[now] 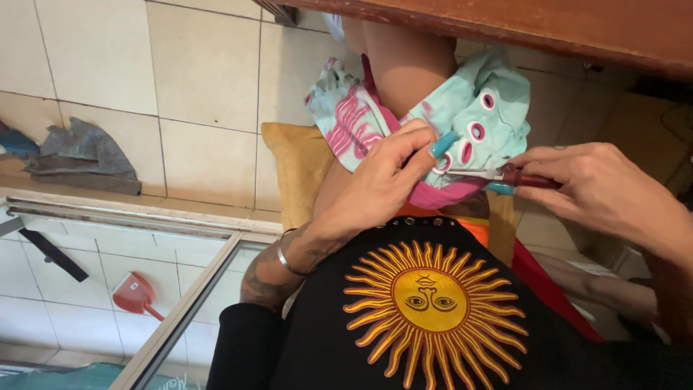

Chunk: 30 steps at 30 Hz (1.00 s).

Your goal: Trimming and cutting holes in a patterned leather piece using scissors and pliers

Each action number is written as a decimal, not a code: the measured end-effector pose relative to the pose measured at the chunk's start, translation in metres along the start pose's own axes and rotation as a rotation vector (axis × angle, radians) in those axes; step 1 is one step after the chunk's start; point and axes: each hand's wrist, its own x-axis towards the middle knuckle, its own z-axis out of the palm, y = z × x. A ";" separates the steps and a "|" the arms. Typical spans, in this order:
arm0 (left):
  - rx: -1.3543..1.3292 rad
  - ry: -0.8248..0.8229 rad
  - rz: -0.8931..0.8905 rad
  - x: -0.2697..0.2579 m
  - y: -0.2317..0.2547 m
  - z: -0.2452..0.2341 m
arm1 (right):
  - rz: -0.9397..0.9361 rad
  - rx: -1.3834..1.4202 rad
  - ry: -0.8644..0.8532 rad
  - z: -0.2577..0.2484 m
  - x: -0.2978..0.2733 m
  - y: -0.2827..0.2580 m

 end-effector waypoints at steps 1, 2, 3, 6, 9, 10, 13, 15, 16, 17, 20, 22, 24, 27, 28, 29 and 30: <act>-0.001 -0.004 -0.008 0.000 -0.002 0.000 | 0.003 0.007 0.004 0.000 0.001 0.000; 0.000 -0.001 -0.009 0.000 -0.003 -0.001 | 0.000 0.007 0.003 0.001 0.001 0.001; -0.016 0.000 0.008 0.001 -0.005 -0.001 | 0.000 -0.012 0.007 0.002 0.002 0.003; -0.052 -0.016 0.004 0.000 -0.007 0.000 | -0.024 -0.005 0.027 0.003 0.000 0.003; -0.081 -0.030 -0.012 0.002 -0.011 -0.001 | -0.067 0.020 0.058 0.002 0.001 0.004; -0.104 -0.035 -0.022 0.002 -0.012 0.000 | -0.073 0.031 0.059 0.004 -0.001 0.004; -0.149 -0.030 -0.087 0.001 -0.010 -0.001 | -0.088 -0.015 0.075 0.011 0.001 0.007; -0.143 -0.038 -0.094 0.001 -0.008 -0.002 | -0.087 -0.027 0.086 0.016 0.000 0.008; -0.136 -0.045 -0.100 0.001 -0.006 -0.004 | -0.087 -0.040 0.099 0.019 0.000 0.008; -0.134 -0.042 -0.099 0.001 -0.006 -0.005 | -0.091 -0.040 0.100 0.019 0.000 0.008; -0.097 -0.061 -0.040 0.002 -0.002 -0.008 | -0.120 -0.115 0.175 0.023 -0.006 0.008; -0.007 -0.072 0.042 0.004 0.007 -0.012 | -0.091 -0.092 0.152 0.023 -0.009 0.010; 0.007 -0.073 0.069 0.003 0.009 -0.010 | -0.099 -0.077 0.179 0.023 -0.010 0.008; -0.002 -0.054 0.112 0.004 0.010 -0.005 | -0.087 -0.019 0.226 0.022 -0.010 0.003; -0.025 -0.025 0.119 0.002 0.010 -0.004 | -0.074 0.027 0.238 0.023 -0.010 0.000; -0.022 -0.028 0.114 -0.001 0.009 0.000 | -0.073 0.034 0.240 0.026 -0.010 -0.002; -0.018 0.066 0.096 -0.001 0.008 0.004 | -0.011 0.084 0.259 0.028 -0.011 -0.004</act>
